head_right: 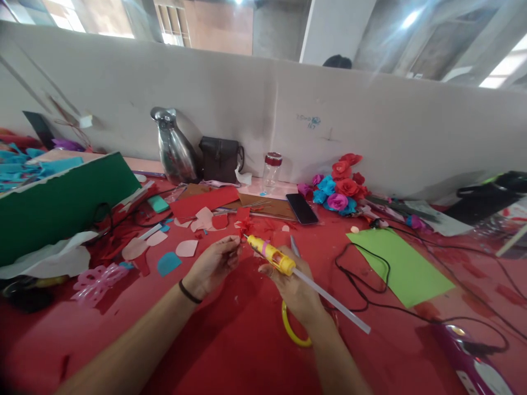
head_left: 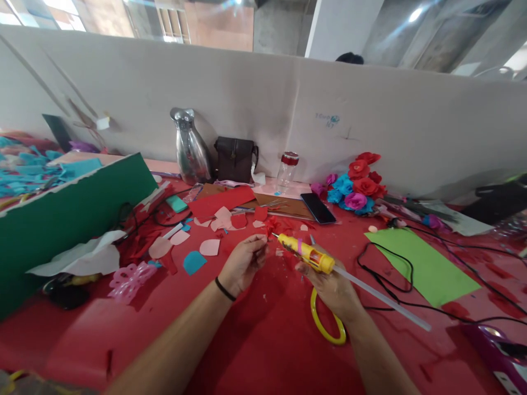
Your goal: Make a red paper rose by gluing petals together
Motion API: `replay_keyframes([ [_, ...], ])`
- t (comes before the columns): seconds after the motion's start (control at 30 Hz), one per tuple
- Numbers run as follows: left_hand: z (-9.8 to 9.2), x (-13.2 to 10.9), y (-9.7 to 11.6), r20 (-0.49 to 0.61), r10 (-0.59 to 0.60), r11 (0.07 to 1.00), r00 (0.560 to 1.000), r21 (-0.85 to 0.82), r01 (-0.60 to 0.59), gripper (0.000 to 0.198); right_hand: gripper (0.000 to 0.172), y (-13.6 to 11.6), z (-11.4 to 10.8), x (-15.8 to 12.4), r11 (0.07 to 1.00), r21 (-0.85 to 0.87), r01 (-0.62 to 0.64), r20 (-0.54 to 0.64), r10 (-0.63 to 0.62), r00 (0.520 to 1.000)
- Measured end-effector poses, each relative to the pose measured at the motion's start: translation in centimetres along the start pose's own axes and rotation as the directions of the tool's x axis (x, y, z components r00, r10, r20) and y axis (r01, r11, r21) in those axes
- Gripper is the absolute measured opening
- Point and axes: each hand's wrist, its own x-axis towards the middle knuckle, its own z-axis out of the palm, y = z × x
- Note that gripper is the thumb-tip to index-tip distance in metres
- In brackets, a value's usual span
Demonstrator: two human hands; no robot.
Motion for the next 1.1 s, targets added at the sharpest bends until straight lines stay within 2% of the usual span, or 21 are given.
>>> replay_keyframes([
  [0.13,0.01,-0.13,0.01,0.003,0.002,1.0,1.0,0.017,-0.002,0.009,0.026,-0.07,0.01,0.0,1.0,0.018,0.018,0.008,-0.019,1.0],
  [0.4,0.32,-0.35,0.12,0.017,0.005,0.999,1.0,0.049,-0.006,0.008,0.023,0.43,-0.35,-0.01,0.99,-0.122,0.068,0.03,-0.065,0.997],
  [0.83,0.37,-0.39,0.15,0.031,0.004,0.999,1.0,0.049,-0.005,0.012,0.032,0.78,-0.42,0.13,0.966,-0.247,0.081,0.007,-0.082,0.997],
  [1.1,0.33,-0.37,0.22,0.027,0.0,0.999,1.0,0.05,-0.002,0.01,0.029,0.81,-0.38,0.11,0.962,-0.248,0.11,0.011,-0.11,0.994],
])
